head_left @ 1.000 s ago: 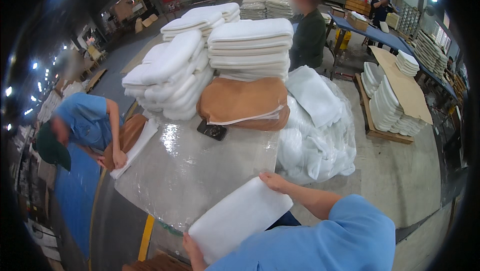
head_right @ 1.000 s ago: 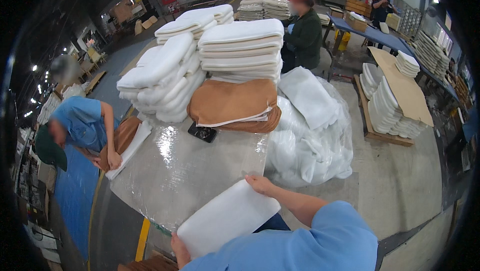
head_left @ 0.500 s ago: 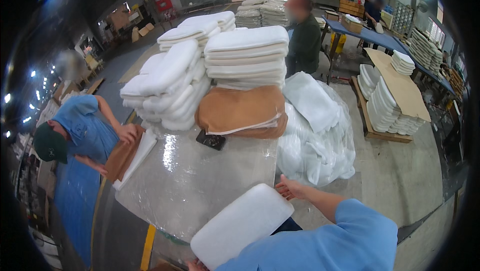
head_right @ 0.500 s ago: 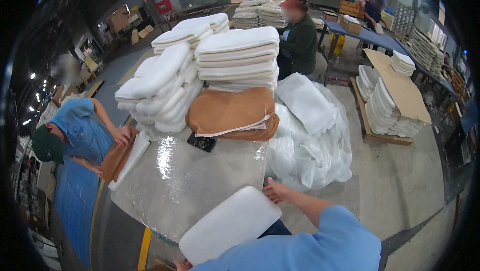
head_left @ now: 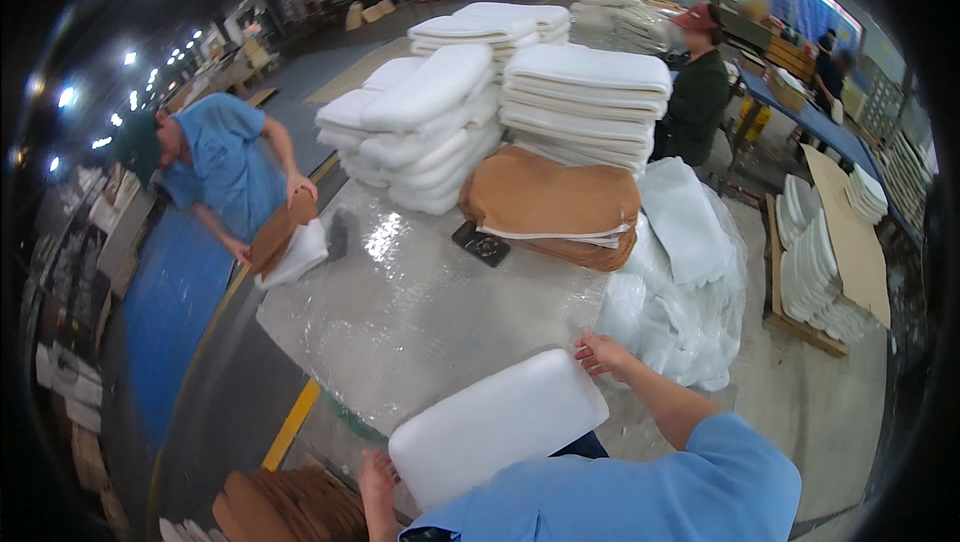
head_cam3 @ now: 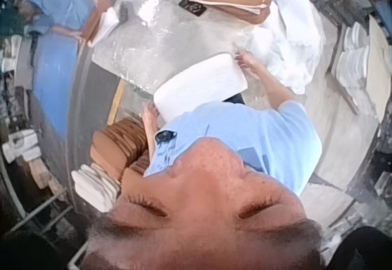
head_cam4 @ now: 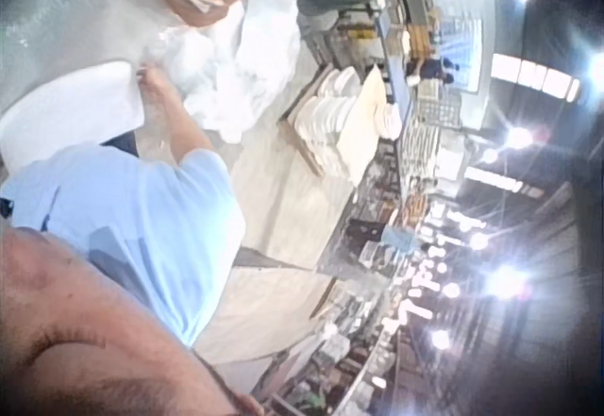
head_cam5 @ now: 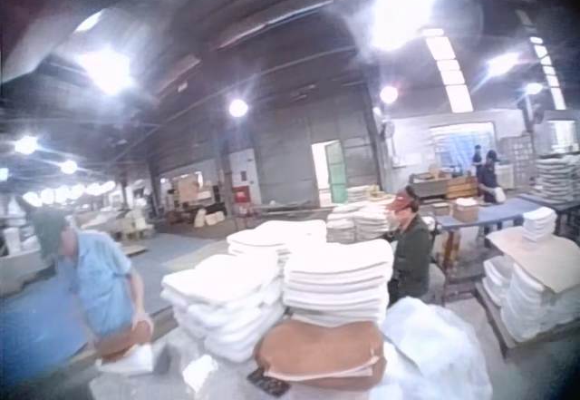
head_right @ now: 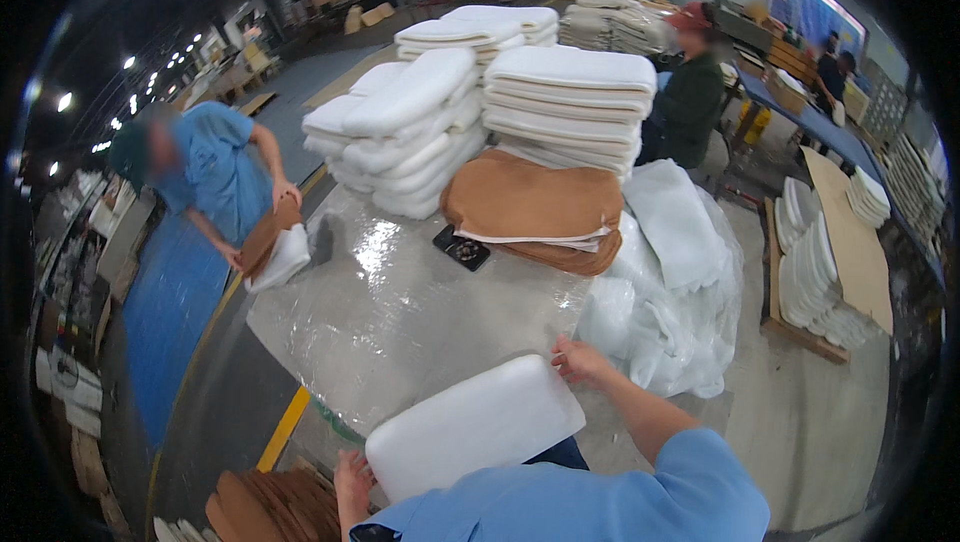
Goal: The person repeatedly inserts white foam inserts into brown fabric covers, aligns edges, and places the finished units on a stack. The person also handles stacks of foam and covers on the table and floor.
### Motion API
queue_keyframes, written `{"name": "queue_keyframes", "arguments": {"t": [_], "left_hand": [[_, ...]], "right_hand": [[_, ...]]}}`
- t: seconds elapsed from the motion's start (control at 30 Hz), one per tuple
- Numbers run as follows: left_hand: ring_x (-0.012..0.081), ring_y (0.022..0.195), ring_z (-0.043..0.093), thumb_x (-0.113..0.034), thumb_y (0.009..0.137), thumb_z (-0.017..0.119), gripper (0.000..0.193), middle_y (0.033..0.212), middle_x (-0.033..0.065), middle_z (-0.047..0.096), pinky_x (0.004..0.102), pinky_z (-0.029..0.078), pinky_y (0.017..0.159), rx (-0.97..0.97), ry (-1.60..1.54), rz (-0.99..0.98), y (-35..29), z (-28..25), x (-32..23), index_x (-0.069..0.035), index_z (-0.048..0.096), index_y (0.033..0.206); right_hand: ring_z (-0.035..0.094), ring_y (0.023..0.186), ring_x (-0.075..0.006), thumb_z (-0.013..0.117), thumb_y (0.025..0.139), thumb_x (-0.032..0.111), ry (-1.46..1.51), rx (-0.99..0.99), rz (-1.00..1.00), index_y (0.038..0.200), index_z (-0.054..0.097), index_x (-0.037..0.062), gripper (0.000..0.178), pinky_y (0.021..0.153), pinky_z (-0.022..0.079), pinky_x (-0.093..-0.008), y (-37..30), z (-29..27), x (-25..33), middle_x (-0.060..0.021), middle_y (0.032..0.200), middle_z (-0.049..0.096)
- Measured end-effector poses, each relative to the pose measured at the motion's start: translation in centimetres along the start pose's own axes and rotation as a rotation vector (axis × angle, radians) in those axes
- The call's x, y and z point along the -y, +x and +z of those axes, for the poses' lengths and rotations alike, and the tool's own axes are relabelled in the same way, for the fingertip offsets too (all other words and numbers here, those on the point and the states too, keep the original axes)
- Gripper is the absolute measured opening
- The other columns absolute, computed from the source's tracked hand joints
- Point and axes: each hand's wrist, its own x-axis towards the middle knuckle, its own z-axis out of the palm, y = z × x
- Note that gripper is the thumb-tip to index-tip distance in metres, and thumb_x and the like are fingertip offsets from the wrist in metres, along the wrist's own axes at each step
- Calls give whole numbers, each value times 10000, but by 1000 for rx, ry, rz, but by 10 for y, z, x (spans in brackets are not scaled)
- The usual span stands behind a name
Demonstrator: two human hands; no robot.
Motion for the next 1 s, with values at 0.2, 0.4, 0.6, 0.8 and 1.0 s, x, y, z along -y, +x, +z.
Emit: {"name": "queue_keyframes", "arguments": {"t": [0.2,0.4,0.6,0.8,1.0], "left_hand": [[276,1108,641,-470,1063,552,609,1264,180,652,423,523,940,135,66,134,12,56,-8,55,551,1373],[235,1076,643,-424,1079,546,542,1187,150,673,387,527,923,35,16,357,-7,71,-50,73,579,1293],[232,1039,628,-404,1096,498,447,1135,114,666,396,506,920,115,-326,556,-34,69,-92,20,618,1166],[220,996,604,-439,1094,482,468,1088,95,634,389,481,928,-78,-456,359,-17,82,-48,6,618,1140],[281,1126,605,-264,1066,548,325,1180,149,641,386,458,1017,-208,340,904,-34,74,-88,13,649,1202]], "right_hand": [[616,1179,-274,491,1043,624,-117,-192,-161,1298,643,-6,696,1015,477,-422,-8,66,-6,-153,1282,670],[646,1078,-216,466,1087,501,-131,-309,-379,1232,662,-12,568,975,480,-348,-27,59,30,-137,1146,715],[500,831,-76,454,1119,399,335,-240,-725,982,644,45,424,774,447,-284,-59,60,39,44,880,593],[501,791,-83,550,1082,334,420,-303,-704,865,646,36,381,733,433,-276,-54,80,4,31,812,583],[516,762,-103,548,1075,323,372,-355,-769,851,641,16,392,711,440,-299,-39,77,1,14,771,581]]}}
